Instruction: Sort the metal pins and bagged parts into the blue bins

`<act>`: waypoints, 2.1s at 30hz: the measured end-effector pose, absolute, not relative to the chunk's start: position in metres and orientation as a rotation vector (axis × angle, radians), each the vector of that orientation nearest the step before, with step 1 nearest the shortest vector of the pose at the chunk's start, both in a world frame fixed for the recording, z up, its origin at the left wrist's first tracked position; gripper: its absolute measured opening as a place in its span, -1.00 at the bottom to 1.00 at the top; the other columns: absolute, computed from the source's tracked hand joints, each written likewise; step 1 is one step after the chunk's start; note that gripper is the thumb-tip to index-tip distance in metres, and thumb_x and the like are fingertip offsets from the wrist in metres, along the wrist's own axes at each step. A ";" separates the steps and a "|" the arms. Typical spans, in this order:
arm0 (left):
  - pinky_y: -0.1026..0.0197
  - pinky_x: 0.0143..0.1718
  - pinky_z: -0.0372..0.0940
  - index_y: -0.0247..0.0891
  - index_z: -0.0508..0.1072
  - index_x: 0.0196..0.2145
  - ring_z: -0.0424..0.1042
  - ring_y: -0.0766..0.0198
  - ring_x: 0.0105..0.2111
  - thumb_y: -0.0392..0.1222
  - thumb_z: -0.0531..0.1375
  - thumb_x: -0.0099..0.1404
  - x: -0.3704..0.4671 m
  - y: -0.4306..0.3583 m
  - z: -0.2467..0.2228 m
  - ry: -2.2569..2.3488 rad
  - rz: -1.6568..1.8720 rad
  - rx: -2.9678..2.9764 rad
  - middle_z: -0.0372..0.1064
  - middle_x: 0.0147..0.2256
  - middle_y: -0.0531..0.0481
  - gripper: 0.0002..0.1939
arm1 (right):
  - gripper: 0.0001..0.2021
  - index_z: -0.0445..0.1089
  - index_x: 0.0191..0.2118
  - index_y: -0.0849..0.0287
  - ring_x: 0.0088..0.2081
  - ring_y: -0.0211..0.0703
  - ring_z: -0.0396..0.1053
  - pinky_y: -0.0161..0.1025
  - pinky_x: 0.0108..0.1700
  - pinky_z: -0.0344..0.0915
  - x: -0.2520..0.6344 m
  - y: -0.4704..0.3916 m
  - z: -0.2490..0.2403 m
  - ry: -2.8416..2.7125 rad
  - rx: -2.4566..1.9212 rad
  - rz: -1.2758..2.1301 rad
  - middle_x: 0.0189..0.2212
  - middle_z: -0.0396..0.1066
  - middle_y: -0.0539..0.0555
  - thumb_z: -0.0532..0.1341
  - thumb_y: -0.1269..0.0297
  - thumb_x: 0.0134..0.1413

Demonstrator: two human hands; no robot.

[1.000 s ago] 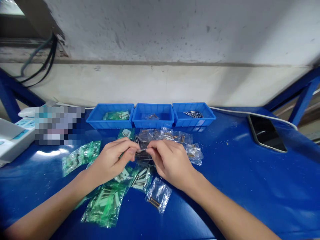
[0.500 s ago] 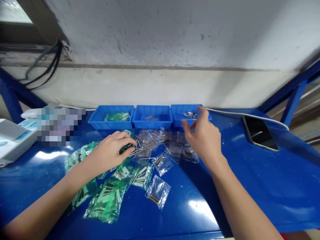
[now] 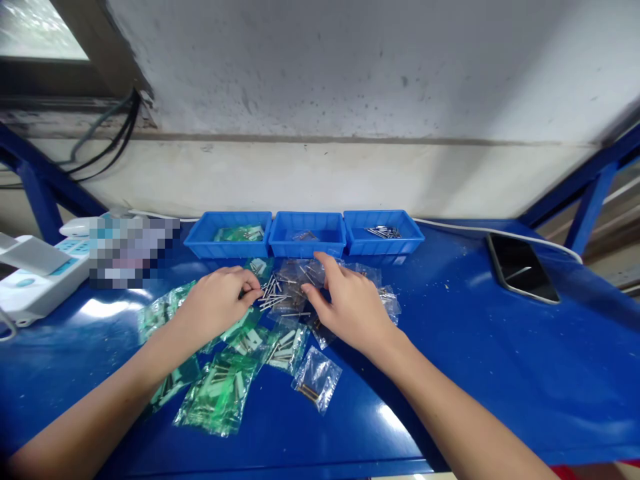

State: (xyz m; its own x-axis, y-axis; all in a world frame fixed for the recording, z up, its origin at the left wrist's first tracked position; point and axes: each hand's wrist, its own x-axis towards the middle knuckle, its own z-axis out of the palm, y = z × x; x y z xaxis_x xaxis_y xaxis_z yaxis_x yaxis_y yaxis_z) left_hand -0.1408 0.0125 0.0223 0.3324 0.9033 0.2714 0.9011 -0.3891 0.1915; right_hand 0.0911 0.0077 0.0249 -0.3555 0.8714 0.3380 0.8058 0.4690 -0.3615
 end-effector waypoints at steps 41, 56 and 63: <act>0.24 -0.43 0.22 -0.26 0.35 -0.49 0.33 0.32 -0.48 -0.21 -0.02 0.39 -0.111 -0.012 0.040 1.283 0.932 2.377 0.33 -0.55 0.05 -0.69 | -0.88 0.31 -0.21 0.19 -0.44 -0.25 0.36 -0.29 -0.37 0.25 0.083 -0.007 0.027 -2.205 -0.894 0.153 -0.44 0.45 0.04 0.06 0.35 0.21; 0.24 -0.43 0.21 -0.26 0.34 -0.48 0.33 0.33 -0.48 -0.20 -0.06 0.41 -0.119 -0.007 0.048 1.240 0.866 2.409 0.33 -0.52 0.04 -0.67 | -0.84 0.36 -0.24 0.20 -0.47 -0.26 0.33 -0.29 -0.39 0.22 0.079 -0.008 0.033 -2.232 -0.888 0.072 -0.48 0.42 0.03 0.05 0.31 0.22; 0.09 -0.22 0.23 -0.21 0.41 -0.19 0.32 0.11 -0.21 -0.12 0.02 0.34 -0.153 0.015 0.046 1.492 0.499 2.565 0.40 -0.27 -0.06 -0.78 | -0.81 0.37 -0.36 0.16 -0.57 -0.27 0.30 -0.29 -0.47 0.18 0.128 0.011 0.051 -1.688 -1.130 -0.481 -0.58 0.40 0.00 0.05 0.32 0.21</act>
State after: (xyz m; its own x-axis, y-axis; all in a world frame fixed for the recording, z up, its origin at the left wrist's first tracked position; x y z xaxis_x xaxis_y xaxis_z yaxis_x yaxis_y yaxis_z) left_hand -0.1534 0.0150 0.0457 0.4558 0.8634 0.2161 0.8195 -0.5019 0.2767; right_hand 0.1279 0.0112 0.0512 -0.0563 0.4535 0.8895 0.8543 0.4830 -0.1922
